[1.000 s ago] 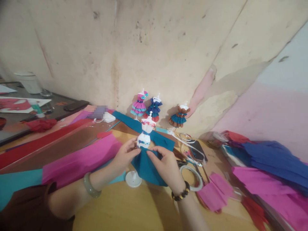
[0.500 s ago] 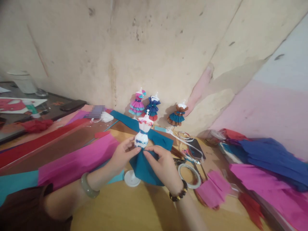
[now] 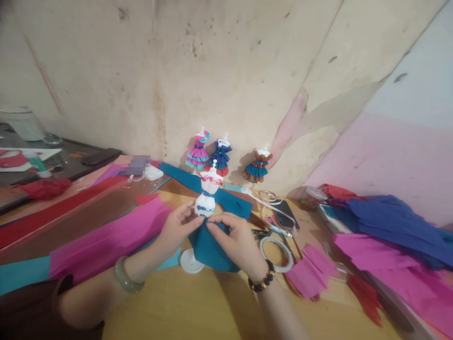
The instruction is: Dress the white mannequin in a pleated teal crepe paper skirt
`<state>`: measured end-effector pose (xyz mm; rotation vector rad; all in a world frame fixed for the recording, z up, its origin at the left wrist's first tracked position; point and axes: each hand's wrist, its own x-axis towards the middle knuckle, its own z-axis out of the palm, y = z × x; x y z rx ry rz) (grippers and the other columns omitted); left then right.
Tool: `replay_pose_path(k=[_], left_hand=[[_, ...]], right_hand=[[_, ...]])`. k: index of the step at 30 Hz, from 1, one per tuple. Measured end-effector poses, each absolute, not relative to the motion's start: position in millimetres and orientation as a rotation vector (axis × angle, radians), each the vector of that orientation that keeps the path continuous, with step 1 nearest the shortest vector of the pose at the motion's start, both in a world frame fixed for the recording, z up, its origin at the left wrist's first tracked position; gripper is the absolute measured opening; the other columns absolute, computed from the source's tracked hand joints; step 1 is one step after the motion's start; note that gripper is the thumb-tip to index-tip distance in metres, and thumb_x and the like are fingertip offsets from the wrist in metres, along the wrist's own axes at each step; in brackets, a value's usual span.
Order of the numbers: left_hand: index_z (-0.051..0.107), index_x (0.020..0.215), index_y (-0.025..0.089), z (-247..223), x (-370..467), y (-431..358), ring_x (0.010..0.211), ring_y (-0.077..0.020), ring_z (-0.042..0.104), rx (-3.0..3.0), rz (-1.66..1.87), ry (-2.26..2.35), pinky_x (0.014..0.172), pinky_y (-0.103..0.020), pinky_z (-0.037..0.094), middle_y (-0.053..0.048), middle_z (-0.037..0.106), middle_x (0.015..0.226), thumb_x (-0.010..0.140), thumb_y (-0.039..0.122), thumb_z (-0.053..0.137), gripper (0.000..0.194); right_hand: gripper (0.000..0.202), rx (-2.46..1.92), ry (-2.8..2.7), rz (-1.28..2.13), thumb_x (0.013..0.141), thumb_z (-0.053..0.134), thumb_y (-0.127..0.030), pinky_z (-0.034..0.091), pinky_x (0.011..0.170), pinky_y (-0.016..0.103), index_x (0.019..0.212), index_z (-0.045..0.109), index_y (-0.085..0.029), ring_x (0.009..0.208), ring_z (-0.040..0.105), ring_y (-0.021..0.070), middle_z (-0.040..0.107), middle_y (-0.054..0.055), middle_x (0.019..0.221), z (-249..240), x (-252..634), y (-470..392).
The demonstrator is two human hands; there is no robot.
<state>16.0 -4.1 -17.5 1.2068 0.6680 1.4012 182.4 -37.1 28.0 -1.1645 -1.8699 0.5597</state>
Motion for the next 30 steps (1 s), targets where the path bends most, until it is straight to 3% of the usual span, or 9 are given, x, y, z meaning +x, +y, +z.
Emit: replay_pose_path(k=[9,21,30], left_hand=[[0.063,0.116,0.016,-17.0,15.8,-3.7,0.094,-0.0236,0.068,1.211,1.404,0.661,0.083,-0.035,0.050,-0.009,0.076,0.095,0.070,0.031,0.079,0.051],[0.063,0.117,0.016,-12.5,15.9,-5.7,0.092,-0.0226,0.067,1.217,1.375,0.622,0.084,-0.035,0.049,-0.009,0.075,0.094,0.069,0.033,0.080,0.054],[0.062,0.117,0.017,-13.3,14.1,-4.1,0.092,-0.0217,0.068,1.215,1.397,0.674,0.083,-0.034,0.051,-0.009,0.075,0.101,0.069,0.027,0.078,0.052]], right_hand=[[0.013,-1.154,-1.847,0.580,0.082,0.067,-0.033,0.053,0.080,0.036,0.084,0.076,-0.023,0.085,0.070,0.0231,0.077,0.005,0.088,26.1,182.3,-34.2],[0.020,-1.284,-1.760,0.538,0.081,0.065,-0.039,0.051,0.068,0.032,0.078,0.070,-0.020,0.072,0.067,0.0214,0.075,0.004,0.078,27.1,181.5,-32.9],[0.022,-1.275,-1.818,0.622,0.083,0.064,-0.041,0.051,0.071,0.032,0.084,0.072,-0.021,0.078,0.067,0.0219,0.076,0.004,0.086,26.9,185.7,-32.9]])
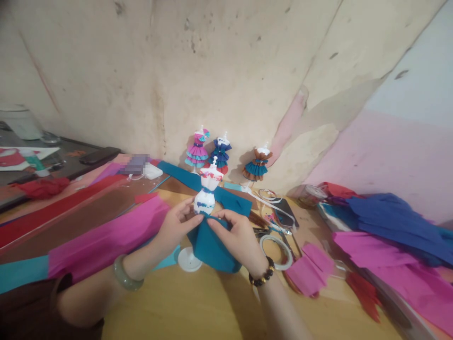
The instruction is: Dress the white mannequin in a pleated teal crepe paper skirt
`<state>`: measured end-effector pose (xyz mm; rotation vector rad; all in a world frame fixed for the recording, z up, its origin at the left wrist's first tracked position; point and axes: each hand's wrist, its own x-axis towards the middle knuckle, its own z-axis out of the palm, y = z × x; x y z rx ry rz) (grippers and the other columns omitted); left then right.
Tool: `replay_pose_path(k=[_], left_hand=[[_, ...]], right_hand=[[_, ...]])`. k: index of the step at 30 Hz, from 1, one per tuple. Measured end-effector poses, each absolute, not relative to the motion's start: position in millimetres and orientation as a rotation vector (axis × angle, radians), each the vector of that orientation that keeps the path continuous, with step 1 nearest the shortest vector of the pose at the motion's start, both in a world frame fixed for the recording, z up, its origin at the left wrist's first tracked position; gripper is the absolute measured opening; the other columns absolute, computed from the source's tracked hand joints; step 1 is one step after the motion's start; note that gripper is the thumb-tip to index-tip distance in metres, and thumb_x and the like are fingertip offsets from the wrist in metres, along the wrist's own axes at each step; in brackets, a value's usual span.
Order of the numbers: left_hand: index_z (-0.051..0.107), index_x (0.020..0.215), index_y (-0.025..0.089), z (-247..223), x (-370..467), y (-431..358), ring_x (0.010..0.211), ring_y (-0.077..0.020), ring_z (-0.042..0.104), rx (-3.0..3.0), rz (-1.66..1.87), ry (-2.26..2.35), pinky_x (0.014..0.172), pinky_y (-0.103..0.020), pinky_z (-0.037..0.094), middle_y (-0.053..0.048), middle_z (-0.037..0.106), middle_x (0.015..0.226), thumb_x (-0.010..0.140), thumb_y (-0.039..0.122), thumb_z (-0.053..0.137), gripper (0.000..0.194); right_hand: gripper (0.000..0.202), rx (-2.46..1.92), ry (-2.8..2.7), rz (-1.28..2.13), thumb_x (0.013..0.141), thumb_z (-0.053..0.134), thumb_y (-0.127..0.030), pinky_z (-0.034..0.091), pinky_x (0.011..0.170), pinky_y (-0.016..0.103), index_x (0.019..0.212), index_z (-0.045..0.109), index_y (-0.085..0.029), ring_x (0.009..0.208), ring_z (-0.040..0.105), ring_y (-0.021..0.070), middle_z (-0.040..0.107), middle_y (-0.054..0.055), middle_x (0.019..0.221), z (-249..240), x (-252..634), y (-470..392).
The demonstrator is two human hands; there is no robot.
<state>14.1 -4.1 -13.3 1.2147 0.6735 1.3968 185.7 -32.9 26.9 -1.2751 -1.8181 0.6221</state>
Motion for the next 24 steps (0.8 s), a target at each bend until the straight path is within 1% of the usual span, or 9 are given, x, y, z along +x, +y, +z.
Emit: replay_pose_path(k=[3,7,11,15,18,21,24], left_hand=[[0.062,0.117,0.017,-12.5,13.7,-4.3,0.091,-0.0219,0.068,1.229,1.408,0.683,0.081,-0.034,0.052,-0.009,0.075,0.101,0.070,0.026,0.077,0.051],[0.063,0.118,0.017,-12.4,14.4,-5.1,0.091,-0.0223,0.068,1.252,1.406,0.668,0.081,-0.034,0.051,-0.009,0.075,0.098,0.072,0.028,0.076,0.049],[0.061,0.119,0.015,-12.7,15.5,-6.1,0.094,-0.0234,0.068,1.262,1.392,0.671,0.082,-0.034,0.051,-0.008,0.074,0.094,0.072,0.027,0.076,0.051],[0.059,0.119,0.015,-13.2,16.4,-7.2,0.099,-0.0253,0.066,1.273,1.386,0.673,0.085,-0.036,0.050,-0.006,0.073,0.089,0.072,0.027,0.076,0.051],[0.058,0.119,0.016,-13.9,16.2,-7.4,0.097,-0.0241,0.066,1.288,1.390,0.687,0.083,-0.035,0.050,-0.006,0.073,0.088,0.073,0.028,0.075,0.051],[0.057,0.120,0.015,-14.8,15.5,-7.1,0.093,-0.0226,0.066,1.297,1.393,0.702,0.081,-0.034,0.049,-0.006,0.072,0.090,0.074,0.029,0.074,0.051],[0.058,0.118,0.015,-15.2,15.4,-7.0,0.093,-0.0220,0.065,1.292,1.395,0.693,0.080,-0.033,0.049,-0.007,0.072,0.093,0.074,0.030,0.074,0.049]], right_hand=[[0.021,-1.287,-1.833,0.647,0.083,0.065,-0.041,0.052,0.073,0.033,0.087,0.074,-0.022,0.080,0.068,0.0230,0.077,0.004,0.089,26.7,185.5,-33.2],[0.020,-1.263,-1.829,0.665,0.083,0.066,-0.040,0.053,0.073,0.033,0.085,0.075,-0.022,0.080,0.069,0.0238,0.078,0.003,0.087,26.8,185.4,-33.7],[0.021,-1.250,-1.828,0.669,0.083,0.064,-0.039,0.053,0.071,0.032,0.081,0.073,-0.021,0.076,0.068,0.0224,0.077,0.003,0.082,28.1,185.9,-33.7],[0.027,-1.266,-1.850,0.681,0.088,0.057,-0.041,0.050,0.069,0.029,0.079,0.070,-0.018,0.074,0.065,0.0199,0.074,0.003,0.078,29.4,186.1,-33.2],[0.027,-1.266,-1.872,0.694,0.088,0.057,-0.041,0.049,0.069,0.028,0.081,0.069,-0.018,0.074,0.064,0.0193,0.073,0.003,0.079,29.2,185.6,-33.3],[0.022,-1.267,-1.868,0.689,0.086,0.061,-0.039,0.048,0.070,0.028,0.083,0.069,-0.019,0.076,0.065,0.0197,0.073,0.002,0.081,28.8,184.7,-34.2],[0.022,-1.264,-1.854,0.675,0.086,0.061,-0.039,0.048,0.072,0.028,0.083,0.070,-0.019,0.078,0.065,0.0197,0.074,0.002,0.082,28.5,184.0,-35.1]])
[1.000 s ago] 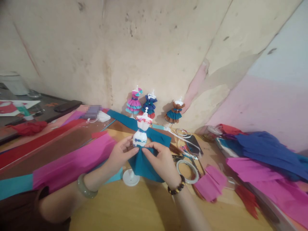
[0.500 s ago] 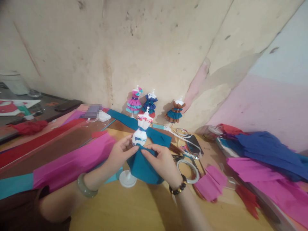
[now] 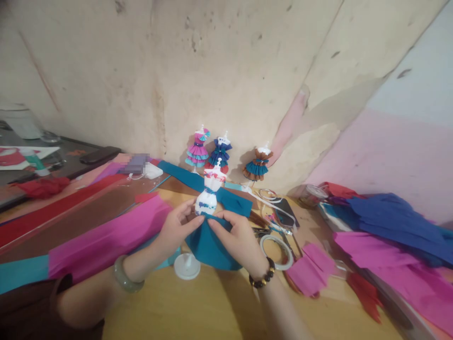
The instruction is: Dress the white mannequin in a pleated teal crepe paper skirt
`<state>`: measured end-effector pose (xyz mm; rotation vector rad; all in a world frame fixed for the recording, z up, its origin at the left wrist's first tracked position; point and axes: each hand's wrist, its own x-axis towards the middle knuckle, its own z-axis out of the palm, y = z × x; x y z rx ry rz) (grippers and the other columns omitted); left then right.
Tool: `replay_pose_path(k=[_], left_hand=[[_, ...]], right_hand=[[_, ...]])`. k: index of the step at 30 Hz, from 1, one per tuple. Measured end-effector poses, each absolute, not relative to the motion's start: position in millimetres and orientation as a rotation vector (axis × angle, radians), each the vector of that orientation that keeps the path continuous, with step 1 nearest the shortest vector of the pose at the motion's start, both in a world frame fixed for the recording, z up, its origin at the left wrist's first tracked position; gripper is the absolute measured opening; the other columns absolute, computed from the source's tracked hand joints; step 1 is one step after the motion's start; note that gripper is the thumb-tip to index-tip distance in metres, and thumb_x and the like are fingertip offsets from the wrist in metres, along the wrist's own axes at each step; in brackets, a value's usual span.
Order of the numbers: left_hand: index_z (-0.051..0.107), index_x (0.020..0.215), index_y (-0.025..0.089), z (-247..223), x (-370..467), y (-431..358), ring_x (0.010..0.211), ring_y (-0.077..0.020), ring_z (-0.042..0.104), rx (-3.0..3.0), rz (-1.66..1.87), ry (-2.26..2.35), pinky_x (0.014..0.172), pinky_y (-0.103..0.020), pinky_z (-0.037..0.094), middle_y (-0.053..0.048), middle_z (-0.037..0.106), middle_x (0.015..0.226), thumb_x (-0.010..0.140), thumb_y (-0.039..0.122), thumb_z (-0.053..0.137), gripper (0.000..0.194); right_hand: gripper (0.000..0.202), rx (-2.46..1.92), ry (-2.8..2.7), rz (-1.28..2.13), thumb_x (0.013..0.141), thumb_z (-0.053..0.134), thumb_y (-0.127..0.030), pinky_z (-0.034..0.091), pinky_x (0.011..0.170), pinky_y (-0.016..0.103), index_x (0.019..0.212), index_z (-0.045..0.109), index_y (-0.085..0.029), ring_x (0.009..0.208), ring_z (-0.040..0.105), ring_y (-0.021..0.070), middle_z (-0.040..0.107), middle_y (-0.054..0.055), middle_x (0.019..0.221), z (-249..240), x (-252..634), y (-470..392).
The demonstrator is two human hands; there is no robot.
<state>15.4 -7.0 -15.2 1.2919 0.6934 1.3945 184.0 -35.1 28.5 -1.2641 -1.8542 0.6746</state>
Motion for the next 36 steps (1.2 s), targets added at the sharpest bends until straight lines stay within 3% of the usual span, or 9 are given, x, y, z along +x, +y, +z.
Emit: replay_pose_path(k=[14,23,36], left_hand=[[0.060,0.115,0.017,-16.3,16.5,-6.4,0.085,-0.0195,0.067,1.252,1.415,0.702,0.075,-0.030,0.050,-0.007,0.073,0.093,0.071,0.027,0.077,0.049],[0.060,0.115,0.017,-15.9,16.2,-5.2,0.088,-0.0206,0.067,1.260,1.443,0.700,0.077,-0.031,0.051,-0.008,0.073,0.097,0.072,0.027,0.076,0.048],[0.061,0.114,0.017,-15.9,16.5,-7.1,0.091,-0.0201,0.067,1.226,1.412,0.666,0.081,-0.032,0.051,-0.008,0.074,0.099,0.071,0.026,0.077,0.047]], right_hand=[[0.025,-1.346,-1.823,0.527,0.085,0.061,-0.041,0.046,0.064,0.028,0.074,0.064,-0.019,0.068,0.062,0.0187,0.068,0.002,0.071,28.2,180.2,-36.0],[0.018,-1.219,-1.834,0.586,0.084,0.063,-0.036,0.052,0.078,0.032,0.084,0.071,-0.020,0.083,0.069,0.0222,0.076,0.005,0.089,29.5,181.3,-38.1],[0.020,-1.300,-1.774,0.580,0.081,0.065,-0.039,0.051,0.074,0.032,0.083,0.069,-0.020,0.078,0.067,0.0213,0.074,0.004,0.083,26.2,181.3,-33.1]])
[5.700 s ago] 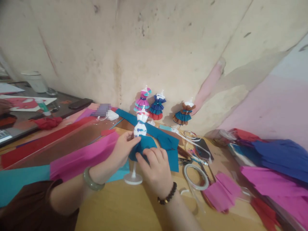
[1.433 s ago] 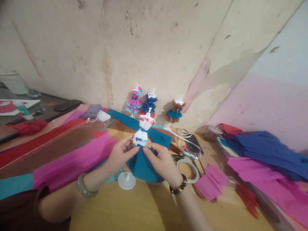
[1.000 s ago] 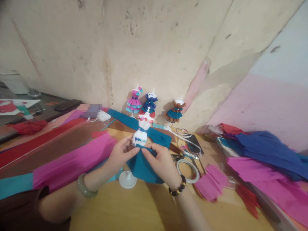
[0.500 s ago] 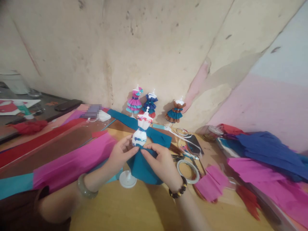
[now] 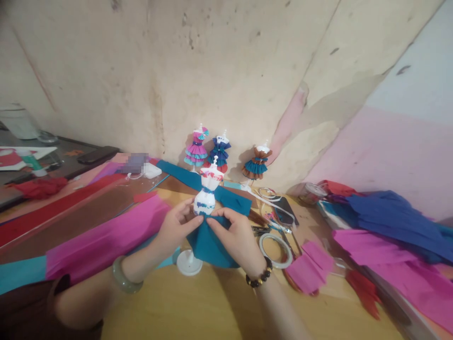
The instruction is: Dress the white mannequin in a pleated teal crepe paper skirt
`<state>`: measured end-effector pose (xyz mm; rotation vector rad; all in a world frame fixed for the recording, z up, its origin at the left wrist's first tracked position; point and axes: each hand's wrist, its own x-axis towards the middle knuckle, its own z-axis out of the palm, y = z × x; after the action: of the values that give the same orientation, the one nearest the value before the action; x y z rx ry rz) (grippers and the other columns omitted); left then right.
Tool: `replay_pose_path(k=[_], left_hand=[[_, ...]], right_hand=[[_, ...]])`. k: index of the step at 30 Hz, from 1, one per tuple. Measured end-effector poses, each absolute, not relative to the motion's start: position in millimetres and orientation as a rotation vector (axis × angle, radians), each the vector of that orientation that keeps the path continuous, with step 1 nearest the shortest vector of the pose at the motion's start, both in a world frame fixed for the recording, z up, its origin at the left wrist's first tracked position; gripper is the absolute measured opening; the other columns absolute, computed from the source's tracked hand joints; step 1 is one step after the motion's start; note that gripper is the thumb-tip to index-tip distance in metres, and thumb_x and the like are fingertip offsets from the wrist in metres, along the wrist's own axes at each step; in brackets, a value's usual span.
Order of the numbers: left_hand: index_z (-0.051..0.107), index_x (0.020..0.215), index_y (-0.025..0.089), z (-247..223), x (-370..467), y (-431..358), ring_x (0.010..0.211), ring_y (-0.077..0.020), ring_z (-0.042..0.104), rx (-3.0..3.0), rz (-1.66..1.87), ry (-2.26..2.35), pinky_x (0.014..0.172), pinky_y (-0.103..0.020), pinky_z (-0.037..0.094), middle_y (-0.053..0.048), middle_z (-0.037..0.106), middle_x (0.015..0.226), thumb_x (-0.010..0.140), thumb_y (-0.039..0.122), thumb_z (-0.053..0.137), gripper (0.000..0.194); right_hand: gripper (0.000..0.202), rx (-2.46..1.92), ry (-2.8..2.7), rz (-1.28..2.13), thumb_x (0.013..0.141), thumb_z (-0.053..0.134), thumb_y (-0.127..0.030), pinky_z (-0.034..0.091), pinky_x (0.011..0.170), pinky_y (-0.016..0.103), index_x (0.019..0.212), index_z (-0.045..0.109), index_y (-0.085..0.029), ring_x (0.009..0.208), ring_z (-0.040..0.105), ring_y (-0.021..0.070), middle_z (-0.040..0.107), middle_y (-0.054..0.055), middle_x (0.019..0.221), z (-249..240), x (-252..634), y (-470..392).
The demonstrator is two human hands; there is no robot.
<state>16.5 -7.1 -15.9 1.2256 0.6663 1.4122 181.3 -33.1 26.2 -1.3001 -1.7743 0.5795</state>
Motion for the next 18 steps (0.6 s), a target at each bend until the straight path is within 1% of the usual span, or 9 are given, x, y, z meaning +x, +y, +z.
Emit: replay_pose_path(k=[14,18], left_hand=[[0.060,0.115,0.016,-14.6,17.6,-8.6,0.089,-0.0207,0.068,1.227,1.405,0.663,0.079,-0.032,0.051,-0.008,0.074,0.095,0.071,0.028,0.078,0.049],[0.060,0.115,0.016,-12.4,18.0,-10.1,0.090,-0.0212,0.068,1.226,1.403,0.660,0.081,-0.033,0.051,-0.008,0.074,0.097,0.072,0.029,0.078,0.049]], right_hand=[[0.021,-1.314,-1.772,0.579,0.082,0.062,-0.040,0.048,0.070,0.031,0.079,0.064,-0.020,0.074,0.063,0.0203,0.071,0.003,0.078,25.8,180.2,-32.9],[0.021,-1.314,-1.764,0.583,0.082,0.062,-0.040,0.047,0.069,0.031,0.079,0.064,-0.019,0.073,0.063,0.0202,0.070,0.003,0.077,25.4,179.8,-32.8]])
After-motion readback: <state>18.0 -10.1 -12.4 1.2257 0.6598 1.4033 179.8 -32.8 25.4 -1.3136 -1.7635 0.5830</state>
